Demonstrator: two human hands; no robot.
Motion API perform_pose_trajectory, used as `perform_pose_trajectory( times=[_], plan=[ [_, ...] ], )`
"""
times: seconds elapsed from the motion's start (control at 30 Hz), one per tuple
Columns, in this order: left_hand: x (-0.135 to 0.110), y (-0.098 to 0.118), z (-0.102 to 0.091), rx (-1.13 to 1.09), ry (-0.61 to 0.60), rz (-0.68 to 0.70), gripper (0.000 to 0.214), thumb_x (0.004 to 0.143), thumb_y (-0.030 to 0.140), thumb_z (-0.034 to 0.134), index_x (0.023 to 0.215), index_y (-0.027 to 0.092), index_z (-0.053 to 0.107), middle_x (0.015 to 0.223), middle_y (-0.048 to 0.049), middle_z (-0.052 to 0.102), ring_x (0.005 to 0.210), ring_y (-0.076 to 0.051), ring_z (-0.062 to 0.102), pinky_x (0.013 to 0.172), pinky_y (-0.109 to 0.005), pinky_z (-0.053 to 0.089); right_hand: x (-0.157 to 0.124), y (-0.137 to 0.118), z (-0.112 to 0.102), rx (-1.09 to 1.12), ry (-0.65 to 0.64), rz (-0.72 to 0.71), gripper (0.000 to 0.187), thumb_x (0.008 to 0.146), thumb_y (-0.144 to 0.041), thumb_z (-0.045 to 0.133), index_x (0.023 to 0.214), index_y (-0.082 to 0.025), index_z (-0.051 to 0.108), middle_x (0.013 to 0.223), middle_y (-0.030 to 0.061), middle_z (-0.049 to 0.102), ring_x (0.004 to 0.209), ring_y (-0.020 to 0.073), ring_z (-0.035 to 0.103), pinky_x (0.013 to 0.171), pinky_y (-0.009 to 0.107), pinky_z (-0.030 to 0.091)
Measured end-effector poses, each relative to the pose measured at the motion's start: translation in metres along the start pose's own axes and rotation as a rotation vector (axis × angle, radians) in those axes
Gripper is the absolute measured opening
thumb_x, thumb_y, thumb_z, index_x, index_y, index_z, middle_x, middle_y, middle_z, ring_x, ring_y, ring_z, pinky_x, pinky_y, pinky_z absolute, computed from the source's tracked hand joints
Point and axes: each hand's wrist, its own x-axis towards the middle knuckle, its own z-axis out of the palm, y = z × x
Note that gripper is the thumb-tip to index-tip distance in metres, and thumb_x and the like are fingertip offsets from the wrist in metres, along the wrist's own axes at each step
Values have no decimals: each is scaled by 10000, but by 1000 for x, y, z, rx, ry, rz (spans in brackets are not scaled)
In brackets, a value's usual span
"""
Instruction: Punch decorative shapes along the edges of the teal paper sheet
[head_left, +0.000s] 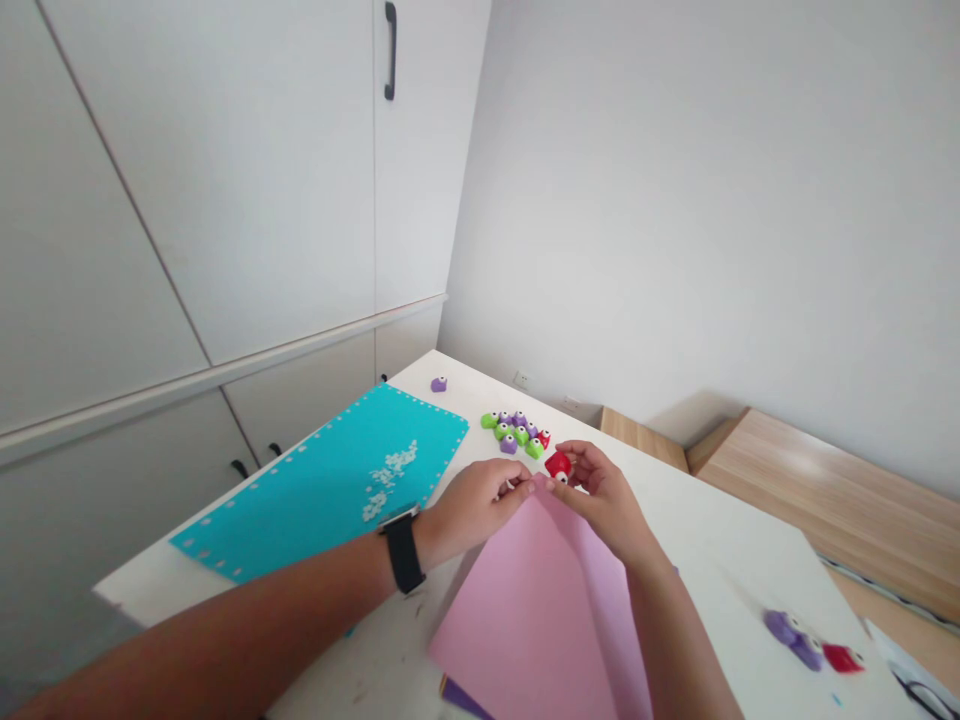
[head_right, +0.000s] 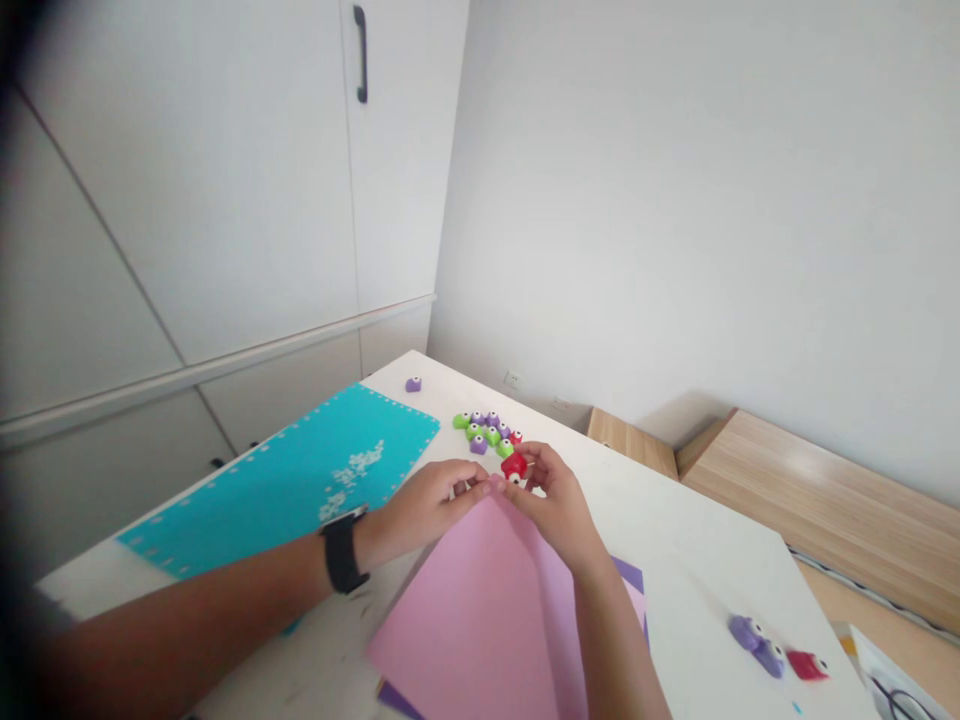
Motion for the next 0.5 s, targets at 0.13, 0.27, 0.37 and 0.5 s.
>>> perform_pose_trajectory(
  times=[0.13, 0.27, 0.37, 0.5],
  plan=[
    [1, -2, 1, -25, -18, -13, 338, 953, 446, 494, 906, 201, 722, 766, -27, 708, 672, -175, 606, 626, -262, 403, -1, -1, 4, -34, -10, -1, 422, 788, -389, 768, 1154, -235, 625, 982, 53, 688, 868, 206, 629, 789, 352, 497],
    [2, -3, 2, -32, -31, -17, 334, 957, 440, 493, 899, 196, 713, 746, -14, 696, 642, -160, 593, 597, -253, 386, -2, -1, 6, -51, -55, 18, 457, 783, -405, 771, 1187, -238, 639, 1068, 69, 689, 917, 223, 640, 828, 380, 503],
    [1, -3, 2, -21, -31, -18, 323, 952, 428, 498, 894, 195, 715, 743, -15, 693, 644, -162, 589, 602, -256, 387, 0, 1, 5, -28, -31, 28, 452, 798, -406, 759, 1192, -233, 623, 1034, 65, 689, 881, 208, 634, 815, 373, 507],
    [1, -4, 1, -22, -24, -32, 328, 934, 439, 509, 882, 197, 725, 742, -26, 696, 653, -178, 589, 616, -268, 398, 1, 4, 2, 5, 52, 52, 475, 809, -416, 748, 1218, -247, 577, 1049, 62, 683, 809, 181, 624, 768, 354, 519]
  ],
)
